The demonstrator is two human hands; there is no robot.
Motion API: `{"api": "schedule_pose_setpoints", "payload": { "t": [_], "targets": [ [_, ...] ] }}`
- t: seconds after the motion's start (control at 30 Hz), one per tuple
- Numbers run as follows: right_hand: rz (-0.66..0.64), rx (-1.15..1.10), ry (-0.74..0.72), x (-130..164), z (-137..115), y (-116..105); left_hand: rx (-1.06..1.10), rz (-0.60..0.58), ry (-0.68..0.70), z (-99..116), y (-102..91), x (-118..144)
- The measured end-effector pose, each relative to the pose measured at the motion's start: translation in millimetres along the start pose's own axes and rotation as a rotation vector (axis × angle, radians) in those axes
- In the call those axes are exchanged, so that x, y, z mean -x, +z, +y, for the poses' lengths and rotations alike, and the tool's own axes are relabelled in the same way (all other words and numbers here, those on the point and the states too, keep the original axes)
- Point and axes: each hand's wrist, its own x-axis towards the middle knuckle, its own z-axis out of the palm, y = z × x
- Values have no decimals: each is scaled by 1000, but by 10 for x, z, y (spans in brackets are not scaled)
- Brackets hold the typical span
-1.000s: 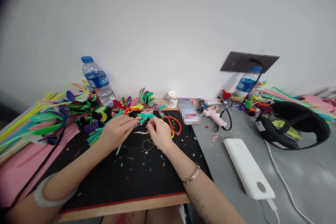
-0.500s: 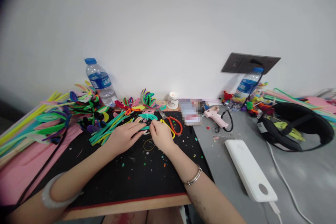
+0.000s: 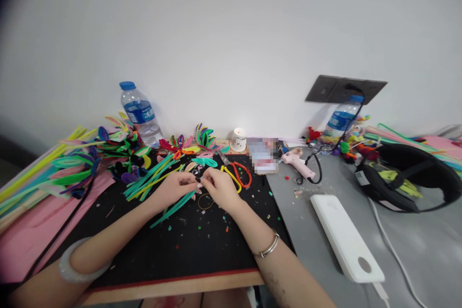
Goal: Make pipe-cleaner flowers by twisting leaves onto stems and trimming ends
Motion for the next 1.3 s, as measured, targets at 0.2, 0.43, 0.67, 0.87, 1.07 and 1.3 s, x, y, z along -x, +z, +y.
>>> {"api": "schedule_pose_setpoints", "payload": {
  "t": [0.2, 0.43, 0.67, 0.87, 1.07, 1.3],
  "targets": [
    [34, -123, 10, 5, 3, -4, 277, -8, -100, -36, 19, 1],
    [81, -17, -20, 19, 9, -5, 285, -74, -139, -18, 22, 12],
    [-31, 14, -95, 19, -20, -66, 303, -141, -193, -42, 24, 23],
    [-115, 43, -136, 26, -45, -75, 344, -269, -241, 9, 21, 55],
    [-91, 91, -114, 27, -52, -71, 463, -309, -246, 15, 53, 66],
    [-154, 97, -91, 26, -76, -100, 277, -286, -151, 64, 23, 77]
  ]
}}
